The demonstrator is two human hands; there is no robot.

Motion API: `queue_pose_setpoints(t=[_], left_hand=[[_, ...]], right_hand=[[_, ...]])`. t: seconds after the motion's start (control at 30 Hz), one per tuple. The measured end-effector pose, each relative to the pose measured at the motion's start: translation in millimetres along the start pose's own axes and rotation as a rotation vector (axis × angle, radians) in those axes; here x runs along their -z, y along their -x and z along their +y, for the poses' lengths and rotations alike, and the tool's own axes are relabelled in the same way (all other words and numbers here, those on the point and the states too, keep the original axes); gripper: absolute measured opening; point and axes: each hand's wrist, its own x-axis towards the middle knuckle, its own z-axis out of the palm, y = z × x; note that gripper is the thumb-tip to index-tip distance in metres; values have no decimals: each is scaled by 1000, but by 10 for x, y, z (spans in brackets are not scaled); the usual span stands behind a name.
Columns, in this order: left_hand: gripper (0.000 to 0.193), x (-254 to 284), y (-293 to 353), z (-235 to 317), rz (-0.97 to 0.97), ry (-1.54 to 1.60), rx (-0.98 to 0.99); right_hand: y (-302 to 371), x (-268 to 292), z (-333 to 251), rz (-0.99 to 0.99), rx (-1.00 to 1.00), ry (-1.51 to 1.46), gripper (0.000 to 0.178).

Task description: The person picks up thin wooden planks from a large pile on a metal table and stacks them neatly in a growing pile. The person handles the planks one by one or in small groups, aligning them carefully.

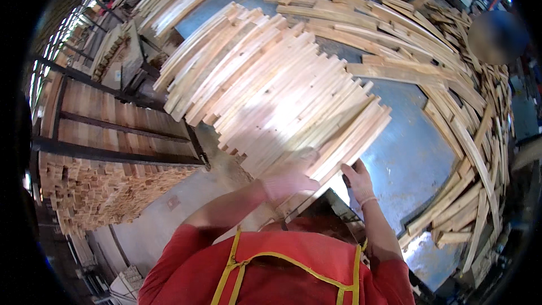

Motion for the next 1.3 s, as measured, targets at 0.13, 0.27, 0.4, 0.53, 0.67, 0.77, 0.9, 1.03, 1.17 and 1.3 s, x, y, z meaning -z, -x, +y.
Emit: queue_pose_setpoints(t=[0.13, 0.27, 0.4, 0.53, 0.67, 0.77, 0.9, 1.03, 1.17, 1.3], left_hand=[[79, 38, -118, 130, -15, -232, 62], [65, 716, 350, -221, 329, -423, -55], [47, 2010, 459, -166, 555, -653, 288], [52, 2971, 676, -979, 845, -716, 265], [72, 2863, 663, -1016, 1036, -773, 184], [83, 1965, 836, -1410, 1204, -515, 15], [65, 582, 946, -1974, 1203, 600, 231], [30, -300, 738, -1557, 713, 1308, 566], [25, -675, 1023, -1376, -204, 871, 580], [25, -199, 483, -749, -150, 13, -59]], right_hand=[[-88, 142, -11, 200, -29, -155, 54], [-190, -266, -196, 219, 119, -180, 63], [-188, -214, -47, 193, 175, -125, 75], [-208, -380, -129, 217, 188, 73, 76], [-230, -411, -242, 255, 145, 135, 69], [-301, -320, -109, 315, 187, 218, 67], [-363, -286, -84, 327, 178, 237, 70], [-283, -230, -243, 284, 68, 252, 71], [-202, 55, -372, 331, 96, 135, 74], [-120, 489, -259, 276, 209, 211, 79]])
